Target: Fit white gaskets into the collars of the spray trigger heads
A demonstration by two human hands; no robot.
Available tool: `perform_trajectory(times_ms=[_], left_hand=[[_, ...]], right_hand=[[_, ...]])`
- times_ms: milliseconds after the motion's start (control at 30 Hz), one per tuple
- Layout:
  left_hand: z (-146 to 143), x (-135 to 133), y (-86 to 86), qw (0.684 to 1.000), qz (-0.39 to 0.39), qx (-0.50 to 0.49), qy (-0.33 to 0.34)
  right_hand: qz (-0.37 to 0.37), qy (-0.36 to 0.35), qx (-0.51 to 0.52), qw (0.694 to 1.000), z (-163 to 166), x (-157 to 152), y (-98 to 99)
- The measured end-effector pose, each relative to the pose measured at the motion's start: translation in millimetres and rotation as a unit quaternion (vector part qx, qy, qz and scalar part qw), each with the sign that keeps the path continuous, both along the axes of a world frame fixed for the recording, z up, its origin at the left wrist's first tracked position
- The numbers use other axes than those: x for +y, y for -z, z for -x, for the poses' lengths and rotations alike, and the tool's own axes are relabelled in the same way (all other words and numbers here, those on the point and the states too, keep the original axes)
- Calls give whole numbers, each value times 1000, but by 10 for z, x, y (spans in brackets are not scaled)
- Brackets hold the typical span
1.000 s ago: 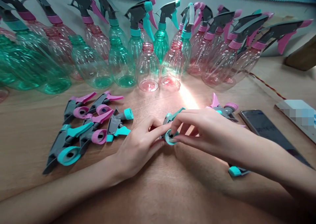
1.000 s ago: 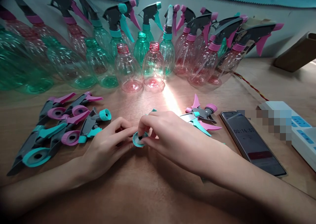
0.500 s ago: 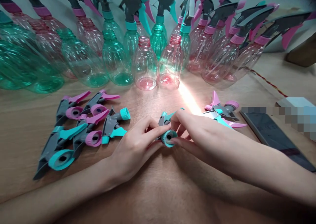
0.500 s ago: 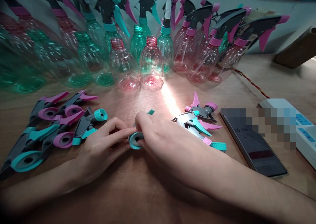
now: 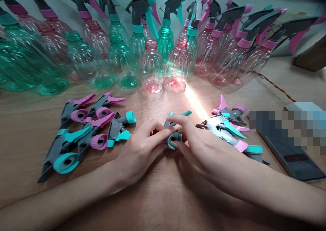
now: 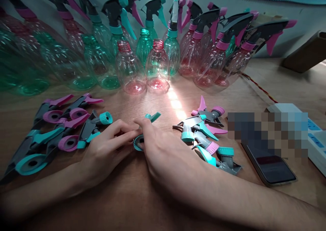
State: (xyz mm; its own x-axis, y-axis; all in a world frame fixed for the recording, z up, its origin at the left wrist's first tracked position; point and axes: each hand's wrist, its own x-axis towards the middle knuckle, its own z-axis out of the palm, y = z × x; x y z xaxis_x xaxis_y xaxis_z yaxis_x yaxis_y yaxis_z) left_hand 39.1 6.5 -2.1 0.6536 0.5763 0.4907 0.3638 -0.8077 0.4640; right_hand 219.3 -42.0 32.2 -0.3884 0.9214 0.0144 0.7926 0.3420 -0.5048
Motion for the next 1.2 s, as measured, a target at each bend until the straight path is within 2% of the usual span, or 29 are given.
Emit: perform_trajectory(times_ms=[167, 333, 500, 667, 900, 1033, 1200], left_hand=[[37, 3, 29, 998, -55, -18, 0], [84, 6, 34, 996, -82, 4, 22], [85, 12, 20, 996, -87, 17, 17], [88, 53, 39, 995, -99, 13, 13], [82, 63, 8, 993, -114, 27, 17], [68, 56, -17, 991, -133, 21, 18], [52, 46, -18, 987, -159, 19, 11]], right_hand=[[61, 13, 63, 996, 0, 19, -88], [175, -2, 206, 963, -30, 147, -101], [211, 20, 264, 941, -12, 200, -36], [178, 24, 248, 952, 4, 165, -7], [102, 23, 111, 988, 49, 79, -61], [63, 26, 73, 995, 75, 42, -69], [31, 22, 75, 996, 86, 55, -5]])
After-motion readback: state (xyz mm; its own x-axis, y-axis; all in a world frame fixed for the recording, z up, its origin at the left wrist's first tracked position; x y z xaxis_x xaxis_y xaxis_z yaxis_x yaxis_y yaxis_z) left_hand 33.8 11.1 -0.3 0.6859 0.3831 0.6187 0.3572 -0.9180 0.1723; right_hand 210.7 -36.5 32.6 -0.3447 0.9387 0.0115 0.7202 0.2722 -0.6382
